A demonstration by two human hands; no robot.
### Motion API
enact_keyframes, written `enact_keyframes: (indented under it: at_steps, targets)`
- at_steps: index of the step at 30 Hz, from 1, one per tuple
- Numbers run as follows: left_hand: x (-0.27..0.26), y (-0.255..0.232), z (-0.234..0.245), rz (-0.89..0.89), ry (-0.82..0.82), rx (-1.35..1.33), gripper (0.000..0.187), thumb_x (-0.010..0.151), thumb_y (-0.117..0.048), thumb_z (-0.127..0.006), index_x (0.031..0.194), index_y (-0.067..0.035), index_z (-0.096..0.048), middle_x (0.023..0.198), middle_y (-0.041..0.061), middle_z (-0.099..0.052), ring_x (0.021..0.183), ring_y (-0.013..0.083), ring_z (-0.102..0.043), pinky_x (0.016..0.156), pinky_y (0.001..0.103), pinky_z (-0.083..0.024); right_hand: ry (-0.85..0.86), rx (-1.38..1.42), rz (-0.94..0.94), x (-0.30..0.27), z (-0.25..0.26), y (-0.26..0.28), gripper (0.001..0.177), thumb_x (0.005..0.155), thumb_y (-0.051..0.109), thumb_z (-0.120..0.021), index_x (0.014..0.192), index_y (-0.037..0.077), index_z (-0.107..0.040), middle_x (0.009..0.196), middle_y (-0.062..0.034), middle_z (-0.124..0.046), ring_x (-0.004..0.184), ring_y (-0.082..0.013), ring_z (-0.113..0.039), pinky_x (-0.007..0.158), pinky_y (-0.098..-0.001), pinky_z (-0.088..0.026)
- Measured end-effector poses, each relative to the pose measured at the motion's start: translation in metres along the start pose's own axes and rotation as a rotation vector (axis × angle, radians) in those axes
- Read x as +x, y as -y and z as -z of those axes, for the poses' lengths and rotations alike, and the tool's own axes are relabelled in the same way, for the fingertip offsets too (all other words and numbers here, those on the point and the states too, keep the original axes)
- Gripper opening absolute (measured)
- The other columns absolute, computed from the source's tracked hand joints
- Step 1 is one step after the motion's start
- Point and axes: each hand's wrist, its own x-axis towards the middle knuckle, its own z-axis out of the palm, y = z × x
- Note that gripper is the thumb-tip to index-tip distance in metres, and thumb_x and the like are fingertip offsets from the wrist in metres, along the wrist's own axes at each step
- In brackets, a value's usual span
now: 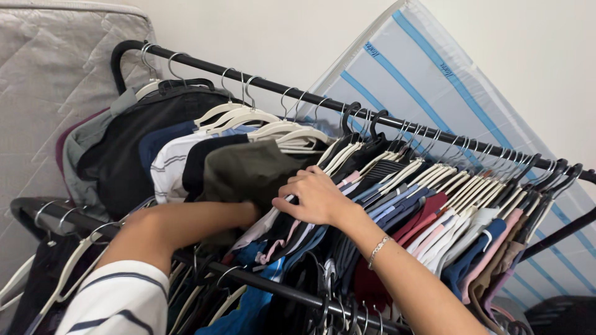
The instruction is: The person picks up various garments from a pile on a chair, places them on hangers, and hangs them on a clothing rack. The items include a grey t-shirt, a yellow top, a black top, and an olive green top.
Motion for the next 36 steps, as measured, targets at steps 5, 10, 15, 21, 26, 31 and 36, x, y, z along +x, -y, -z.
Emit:
enact_keyframes:
  at_steps: [5,10,15,21,26,31,36]
  targets:
    - [0.047,0.028,0.034,-0.117,-0.028,-0.325,0.066,0.092,-0.06,-0.061,0.145,-0.021,-0.055,0.146,0.014,-0.056,0.132,0.0329,-0.054,0.106,0.045,-0.043,0.022,0.019,-0.012,0.002,0.0,-0.001,0.036,0.09,0.044,-0.062,0.091,0.013,-0.08,0.077,-0.0084,-0.069,0.086,-0.0267,-0.061,0.086,-0.0386,-0.039]
    - [0.05,0.044,0.019,0.113,-0.123,-0.091,0.057,0.099,-0.055,-0.053,0.144,-0.02,-0.059,0.146,0.015,-0.059,0.131,0.0328,-0.056,0.109,0.043,-0.044,0.03,0.037,-0.035,0.002,0.004,-0.001,0.033,0.089,0.043,-0.065,0.089,0.013,-0.08,0.074,-0.0089,-0.067,0.082,-0.0267,-0.06,0.086,-0.0382,-0.039]
    - [0.051,0.033,0.005,0.054,0.036,-0.154,0.055,0.099,-0.052,-0.052,0.143,-0.019,-0.059,0.143,0.015,-0.06,0.129,0.0327,-0.057,0.107,0.043,-0.045,-0.053,0.079,0.008,-0.002,0.004,-0.001,0.03,0.089,0.04,-0.067,0.084,0.012,-0.079,0.075,-0.0054,-0.067,0.079,-0.0255,-0.059,0.084,-0.0373,-0.04]
    - [0.057,0.022,0.008,-0.084,0.104,-0.287,0.053,0.099,-0.049,-0.051,0.141,-0.018,-0.058,0.14,0.015,-0.061,0.125,0.0325,-0.059,0.104,0.043,-0.046,-0.085,0.065,0.031,0.0,-0.002,-0.006,0.03,0.09,0.04,-0.067,0.085,0.013,-0.08,0.075,-0.0049,-0.067,0.081,-0.0255,-0.06,0.084,-0.0374,-0.04]
    - [0.058,0.008,0.003,-0.123,0.11,-0.325,0.051,0.099,-0.046,-0.051,0.14,-0.018,-0.058,0.138,0.015,-0.062,0.123,0.0324,-0.06,0.103,0.044,-0.047,-0.028,0.034,-0.023,0.004,-0.002,-0.002,0.031,0.089,0.042,-0.067,0.085,0.014,-0.08,0.074,-0.006,-0.066,0.083,-0.0252,-0.06,0.084,-0.0375,-0.04]
    - [0.075,0.022,0.034,-0.114,0.083,-0.351,0.049,0.099,-0.044,-0.05,0.139,-0.017,-0.058,0.136,0.015,-0.063,0.12,0.0322,-0.062,0.101,0.044,-0.048,-0.084,0.076,0.031,-0.001,-0.005,0.0,0.029,0.089,0.04,-0.067,0.086,0.014,-0.08,0.075,-0.0061,-0.067,0.082,-0.0259,-0.06,0.084,-0.0374,-0.04]
    - [0.08,0.06,0.042,-0.003,0.038,-0.344,0.048,0.098,-0.041,-0.05,0.138,-0.016,-0.058,0.133,0.015,-0.065,0.118,0.0321,-0.063,0.099,0.044,-0.05,-0.08,0.112,0.018,-0.006,0.001,-0.004,0.029,0.09,0.039,-0.068,0.088,0.013,-0.081,0.072,-0.0066,-0.065,0.079,-0.026,-0.059,0.086,-0.0367,-0.041]
